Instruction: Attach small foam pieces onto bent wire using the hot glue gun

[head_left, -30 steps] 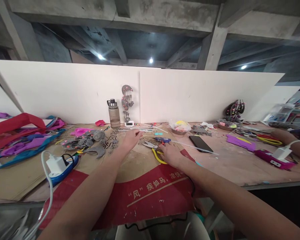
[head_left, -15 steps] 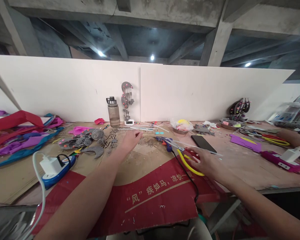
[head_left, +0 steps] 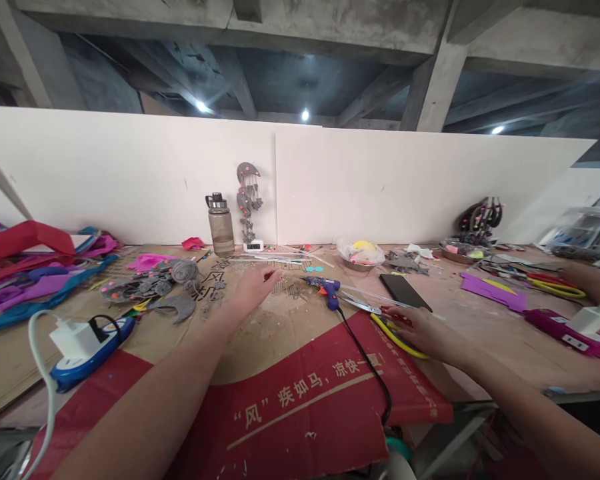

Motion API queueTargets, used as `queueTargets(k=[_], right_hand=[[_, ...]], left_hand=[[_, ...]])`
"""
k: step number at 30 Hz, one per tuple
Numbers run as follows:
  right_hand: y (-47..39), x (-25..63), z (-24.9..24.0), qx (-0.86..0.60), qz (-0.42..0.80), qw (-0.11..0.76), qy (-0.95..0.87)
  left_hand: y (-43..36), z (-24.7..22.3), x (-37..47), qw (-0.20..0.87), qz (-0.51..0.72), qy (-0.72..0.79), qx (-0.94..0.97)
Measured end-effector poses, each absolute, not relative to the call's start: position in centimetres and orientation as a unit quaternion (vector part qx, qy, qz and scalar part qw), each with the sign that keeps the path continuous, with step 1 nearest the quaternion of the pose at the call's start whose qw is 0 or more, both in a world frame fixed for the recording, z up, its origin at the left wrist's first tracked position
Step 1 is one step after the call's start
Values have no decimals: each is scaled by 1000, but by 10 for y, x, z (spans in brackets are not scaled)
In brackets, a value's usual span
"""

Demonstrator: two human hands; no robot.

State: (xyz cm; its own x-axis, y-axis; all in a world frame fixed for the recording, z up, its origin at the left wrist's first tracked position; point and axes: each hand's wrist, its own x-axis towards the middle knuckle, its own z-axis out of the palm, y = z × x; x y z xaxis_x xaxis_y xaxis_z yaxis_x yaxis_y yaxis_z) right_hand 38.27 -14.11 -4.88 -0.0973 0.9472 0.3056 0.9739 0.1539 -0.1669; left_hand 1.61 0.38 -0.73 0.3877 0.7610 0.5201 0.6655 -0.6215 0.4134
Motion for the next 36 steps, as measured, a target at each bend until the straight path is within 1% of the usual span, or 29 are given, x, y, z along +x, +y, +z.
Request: queueTargets(k=[3,5,9,11,13,15,17,19,22,25,31,34,36], right_hand=[[-138,390,-50,-643,30,174,-745],[-140,396,-52,-639,42,189,-745],[-143,394,-46,-642,19,227,-732],[-142,377,-33,-646,-7,277,-711],[-137,344,-14,-626,-7,300,-720],[-128,300,6,-580,30,375,-722],[-113,251,22,-512,107,444,-727],[-93,206,31,-463,150,495,-720],[-59,164,29,-421,155,554,-701],[-34,154,13,-428,179,603,-649],[-25,174,-13,-427,254,594,-632],[-25,179,-13,-419,248,581,-652],[-24,179,-13,-414,233,558,-680]], left_hand=[[5,-4,13,50,362,436,822],[5,-1,10,47,387,433,812],[6,7,6,87,478,432,760],[5,8,6,121,505,431,738],[4,7,9,195,516,419,721],[2,6,14,358,529,375,671],[-1,7,20,497,537,300,612],[-3,9,23,567,524,253,583],[-1,10,22,572,538,227,577],[5,6,19,559,545,234,580],[6,-4,23,573,491,263,602],[4,-6,26,592,462,280,598],[4,-5,26,601,450,282,597]])
